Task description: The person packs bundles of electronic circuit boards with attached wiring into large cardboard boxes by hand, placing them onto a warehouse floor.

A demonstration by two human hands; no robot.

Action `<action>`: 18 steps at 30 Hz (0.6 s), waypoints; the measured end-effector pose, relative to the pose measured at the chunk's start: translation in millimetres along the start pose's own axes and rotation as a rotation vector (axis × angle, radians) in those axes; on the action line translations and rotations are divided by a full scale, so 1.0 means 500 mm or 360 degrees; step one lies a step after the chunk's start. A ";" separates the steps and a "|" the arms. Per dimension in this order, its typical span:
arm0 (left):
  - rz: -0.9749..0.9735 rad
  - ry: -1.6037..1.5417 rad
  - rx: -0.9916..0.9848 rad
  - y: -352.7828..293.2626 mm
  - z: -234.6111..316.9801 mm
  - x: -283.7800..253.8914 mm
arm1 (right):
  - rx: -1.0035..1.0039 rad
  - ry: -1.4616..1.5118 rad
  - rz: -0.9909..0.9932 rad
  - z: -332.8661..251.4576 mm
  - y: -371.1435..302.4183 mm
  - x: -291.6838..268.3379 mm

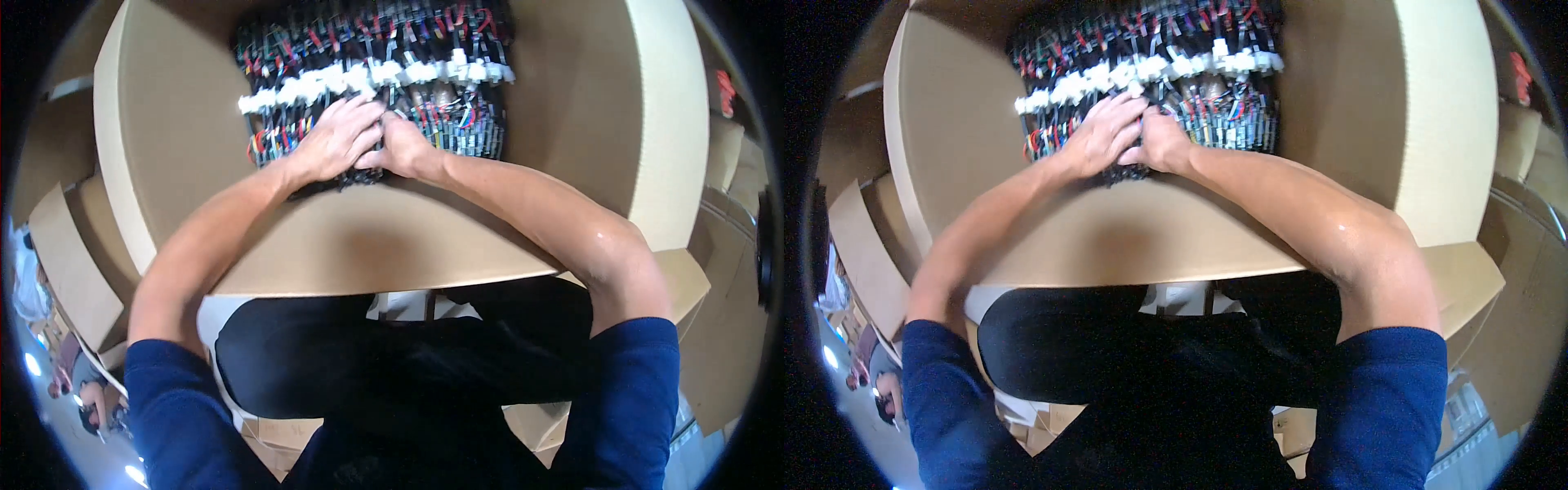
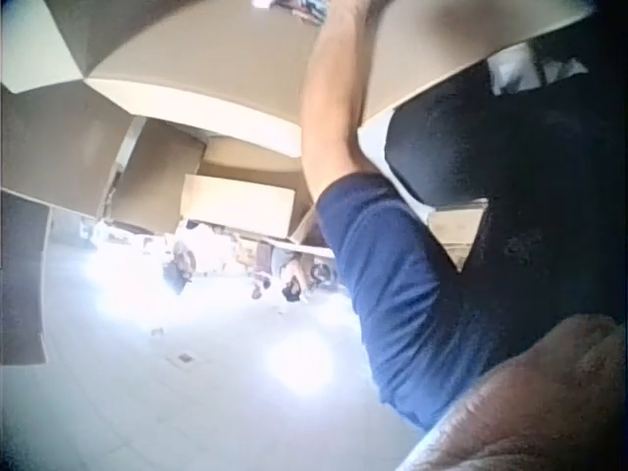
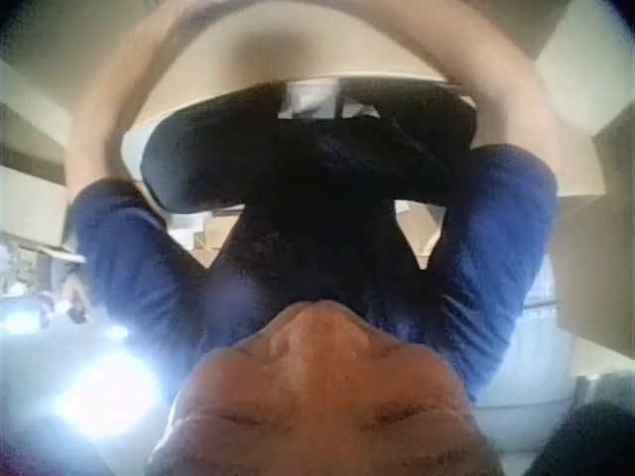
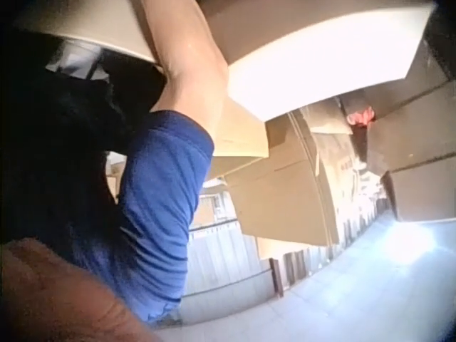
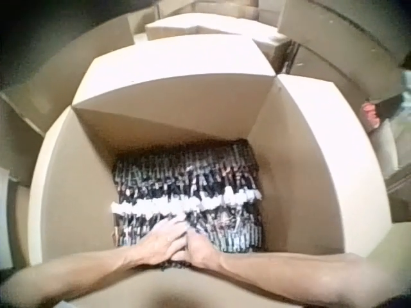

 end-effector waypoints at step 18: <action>-0.0179 0.0816 -0.0228 0.023 0.029 0.022 | 0.0743 0.0137 0.1183 0.069 -1.274 -0.702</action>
Point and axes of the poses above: each hand's wrist, its own y-axis towards the middle knuckle, its own x-axis out of the palm, z = x × y, the point moved 9 cm from there along y, towards the middle knuckle, and after that the axes turned 11 degrees about -y, right-handed, at the moved point
